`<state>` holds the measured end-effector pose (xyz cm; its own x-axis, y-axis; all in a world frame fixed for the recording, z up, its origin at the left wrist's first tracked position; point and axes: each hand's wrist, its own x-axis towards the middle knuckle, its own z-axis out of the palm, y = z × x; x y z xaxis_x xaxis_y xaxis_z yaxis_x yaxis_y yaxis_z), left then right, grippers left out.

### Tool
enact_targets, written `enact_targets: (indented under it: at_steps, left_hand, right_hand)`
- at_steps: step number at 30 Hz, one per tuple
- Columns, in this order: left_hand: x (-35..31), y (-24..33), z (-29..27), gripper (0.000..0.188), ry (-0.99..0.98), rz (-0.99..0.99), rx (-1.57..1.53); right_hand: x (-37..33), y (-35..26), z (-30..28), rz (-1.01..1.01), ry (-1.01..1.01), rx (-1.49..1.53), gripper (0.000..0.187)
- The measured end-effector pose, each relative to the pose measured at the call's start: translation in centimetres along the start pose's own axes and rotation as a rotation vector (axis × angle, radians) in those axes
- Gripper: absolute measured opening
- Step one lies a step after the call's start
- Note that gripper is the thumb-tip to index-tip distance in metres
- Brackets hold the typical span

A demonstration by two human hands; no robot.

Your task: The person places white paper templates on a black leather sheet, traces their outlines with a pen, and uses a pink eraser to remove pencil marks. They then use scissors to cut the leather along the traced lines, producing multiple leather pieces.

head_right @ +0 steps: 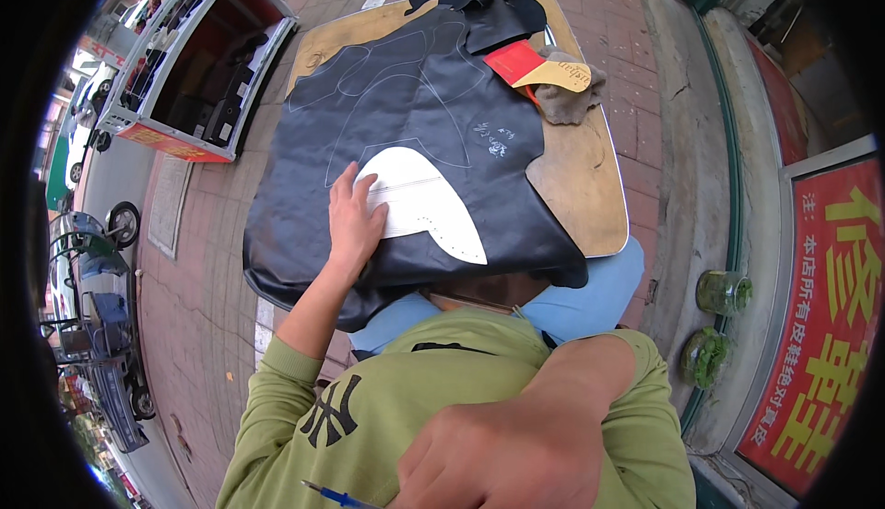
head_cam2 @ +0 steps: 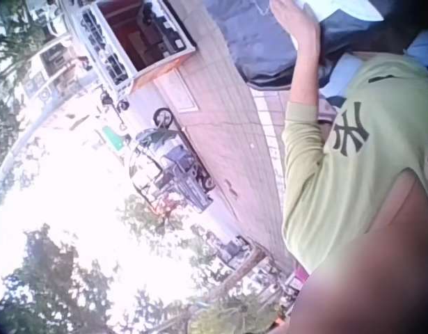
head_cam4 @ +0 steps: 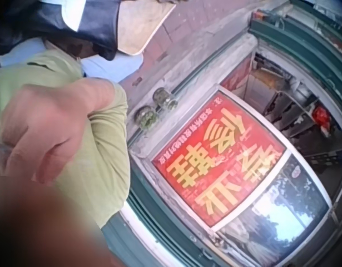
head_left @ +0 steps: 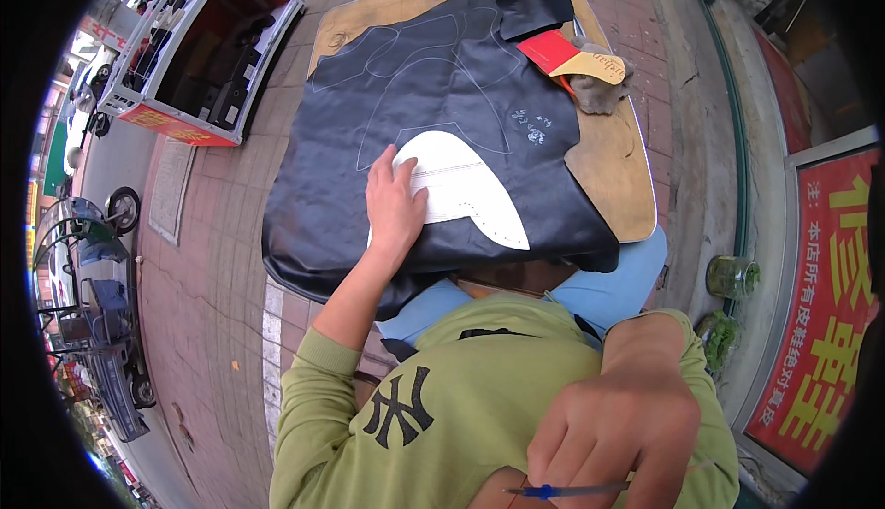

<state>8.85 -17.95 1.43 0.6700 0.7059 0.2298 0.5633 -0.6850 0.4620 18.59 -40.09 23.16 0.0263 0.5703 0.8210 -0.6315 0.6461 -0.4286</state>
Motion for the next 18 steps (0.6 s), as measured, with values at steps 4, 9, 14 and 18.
enact_targets:
  at_steps: [4,9,14,18]
  left_hand:
    - [-0.6,2.3,1.7,0.065,-0.176,0.167,0.13]
    - [0.0,3.2,3.9,0.077,-0.335,0.141,0.223]
    - [-0.2,2.8,4.7,0.077,-0.276,0.182,0.257]
    - [-0.3,2.7,4.9,0.077,-0.249,0.196,0.275]
  right_hand:
    - [-0.1,0.3,-0.2,-0.029,-0.082,-0.041,0.021]
    - [0.0,0.4,-0.3,-0.023,-0.009,-0.008,0.018]
    - [-0.2,0.9,-0.2,-0.037,0.03,0.026,0.017]
    - [-0.1,1.3,-0.1,-0.017,0.067,0.066,0.017]
